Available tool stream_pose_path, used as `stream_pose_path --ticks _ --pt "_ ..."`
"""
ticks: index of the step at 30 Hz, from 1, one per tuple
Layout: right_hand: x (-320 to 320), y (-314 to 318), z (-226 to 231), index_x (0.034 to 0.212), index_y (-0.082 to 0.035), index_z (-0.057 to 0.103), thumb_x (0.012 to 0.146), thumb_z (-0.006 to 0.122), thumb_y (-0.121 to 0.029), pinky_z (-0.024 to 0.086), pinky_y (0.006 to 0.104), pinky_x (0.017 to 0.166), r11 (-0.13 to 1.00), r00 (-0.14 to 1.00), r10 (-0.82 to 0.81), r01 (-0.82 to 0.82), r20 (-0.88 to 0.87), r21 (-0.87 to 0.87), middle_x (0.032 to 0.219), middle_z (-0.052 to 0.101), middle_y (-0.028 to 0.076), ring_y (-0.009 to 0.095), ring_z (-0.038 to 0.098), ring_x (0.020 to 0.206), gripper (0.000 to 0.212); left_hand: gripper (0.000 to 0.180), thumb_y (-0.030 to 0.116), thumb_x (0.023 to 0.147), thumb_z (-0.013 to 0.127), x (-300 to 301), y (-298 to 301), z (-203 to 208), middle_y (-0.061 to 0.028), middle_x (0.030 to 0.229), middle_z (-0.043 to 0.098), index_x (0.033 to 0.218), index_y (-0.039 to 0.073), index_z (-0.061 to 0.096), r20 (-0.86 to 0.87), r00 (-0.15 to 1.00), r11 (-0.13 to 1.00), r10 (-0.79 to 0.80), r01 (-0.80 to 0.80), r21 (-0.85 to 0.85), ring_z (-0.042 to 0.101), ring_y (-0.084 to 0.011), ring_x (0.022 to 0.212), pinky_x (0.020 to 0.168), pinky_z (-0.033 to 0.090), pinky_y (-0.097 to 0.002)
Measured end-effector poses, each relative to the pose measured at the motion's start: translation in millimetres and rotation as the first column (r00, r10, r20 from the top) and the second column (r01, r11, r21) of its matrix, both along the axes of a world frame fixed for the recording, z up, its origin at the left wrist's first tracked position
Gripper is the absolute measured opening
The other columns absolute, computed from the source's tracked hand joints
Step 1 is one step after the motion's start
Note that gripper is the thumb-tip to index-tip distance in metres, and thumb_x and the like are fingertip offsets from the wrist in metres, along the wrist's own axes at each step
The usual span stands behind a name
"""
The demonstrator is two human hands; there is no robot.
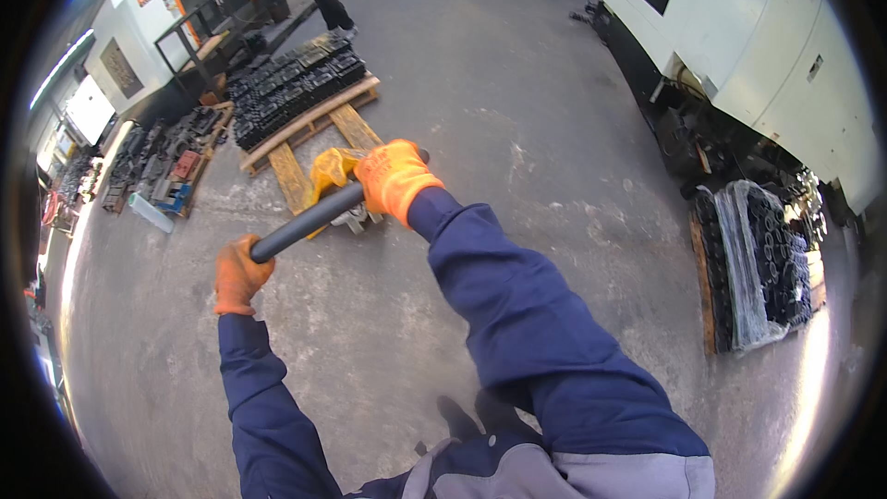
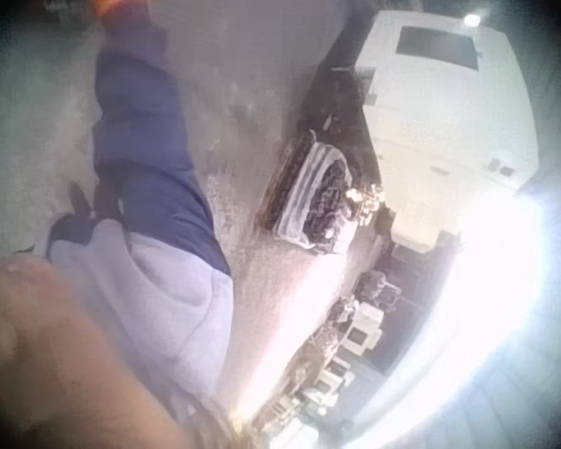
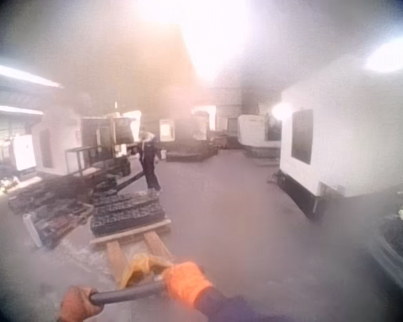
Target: The person positions a pallet jack under a pallet of metal parts, then wraps the pallet with plastic film using a roll held by a coworker. The pallet remains on the floor after wrapping.
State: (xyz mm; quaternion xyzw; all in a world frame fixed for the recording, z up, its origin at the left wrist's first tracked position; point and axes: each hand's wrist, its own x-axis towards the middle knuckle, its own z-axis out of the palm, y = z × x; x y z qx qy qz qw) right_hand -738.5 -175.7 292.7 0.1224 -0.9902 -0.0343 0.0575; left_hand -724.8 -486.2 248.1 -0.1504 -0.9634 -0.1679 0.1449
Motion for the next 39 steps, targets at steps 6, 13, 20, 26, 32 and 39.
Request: stream_pose_path --ticks 6,13,20,26,32,39 --pt "173 27 -174 0.074 -0.016 0.064 0.064 0.070 -0.022 0.046 0.0428 0.072 0.987 0.996 0.064 -0.073 -0.062 -0.145 0.065 0.060 0.007 0.028 0.061 0.069 0.013 0.016 0.009 0.062 0.067 177 27 -149 -0.0088 0.055 0.041 0.063 0.010 0.051 -0.121 0.992 0.978 0.023 -0.047 -0.204 0.048 -0.0318 0.058 0.064 0.042 -0.0456" --pt "222 21 -248 0.079 -0.018 0.068 0.074 0.065 -0.023 0.048 0.0432 0.068 0.988 0.893 0.155 -0.140 0.422 -0.066 0.074 0.070 0.007 0.026 0.069 0.074 0.008 0.012 0.024 0.068 0.072 220 27 -219 -0.0104 0.072 0.070 0.075 0.015 0.071 0.566 0.821 0.898 -0.070 0.299 -0.323 0.069 -0.0298 0.073 0.078 0.049 -0.0399" --pt "65 10 -33 0.080 -0.015 0.071 0.075 0.066 -0.022 0.052 0.0408 0.064 0.982 0.953 0.157 -0.178 0.258 0.060 0.076 0.071 0.009 0.028 0.070 0.074 0.010 0.028 0.030 0.066 0.073 47 -5 -21 -0.0135 0.077 0.070 0.089 0.014 0.072 0.450 0.873 0.947 -0.189 0.283 -0.151 0.069 -0.0318 0.072 0.067 0.054 -0.0421" --pt "41 6 -40 0.075 -0.012 0.069 0.068 0.071 -0.022 0.050 0.0416 0.063 1.000 1.000 -0.005 0.004 -0.028 -0.026 0.071 0.068 0.009 0.028 0.069 0.071 0.012 0.023 0.025 0.064 0.071 25 -1 -2 -0.0144 0.071 0.068 0.083 0.011 0.072 0.360 0.926 0.994 -0.112 0.105 0.038 0.068 -0.0304 0.063 0.059 0.052 -0.0389" --pt "229 20 -224 0.086 -0.012 0.062 0.061 0.069 -0.021 0.046 0.0465 0.085 0.983 0.998 0.061 -0.065 -0.028 -0.172 0.070 0.060 0.007 0.030 0.062 0.071 0.027 0.016 0.030 0.066 0.073 209 14 -179 -0.0087 0.068 0.068 0.076 0.018 0.071 0.513 0.851 0.956 -0.114 0.235 -0.177 0.067 -0.0300 0.067 0.066 0.049 -0.0433" --pt "226 17 -262 0.080 -0.014 0.071 0.072 0.068 -0.021 0.052 0.0443 0.063 0.980 0.817 0.196 -0.148 0.543 -0.131 0.075 0.070 0.009 0.030 0.070 0.075 0.010 0.039 0.042 0.073 0.071 215 23 -248 -0.0111 0.091 0.073 0.104 0.019 0.070 0.832 0.552 0.824 -0.056 0.496 -0.274 0.071 -0.0320 0.090 0.080 0.054 -0.0425"
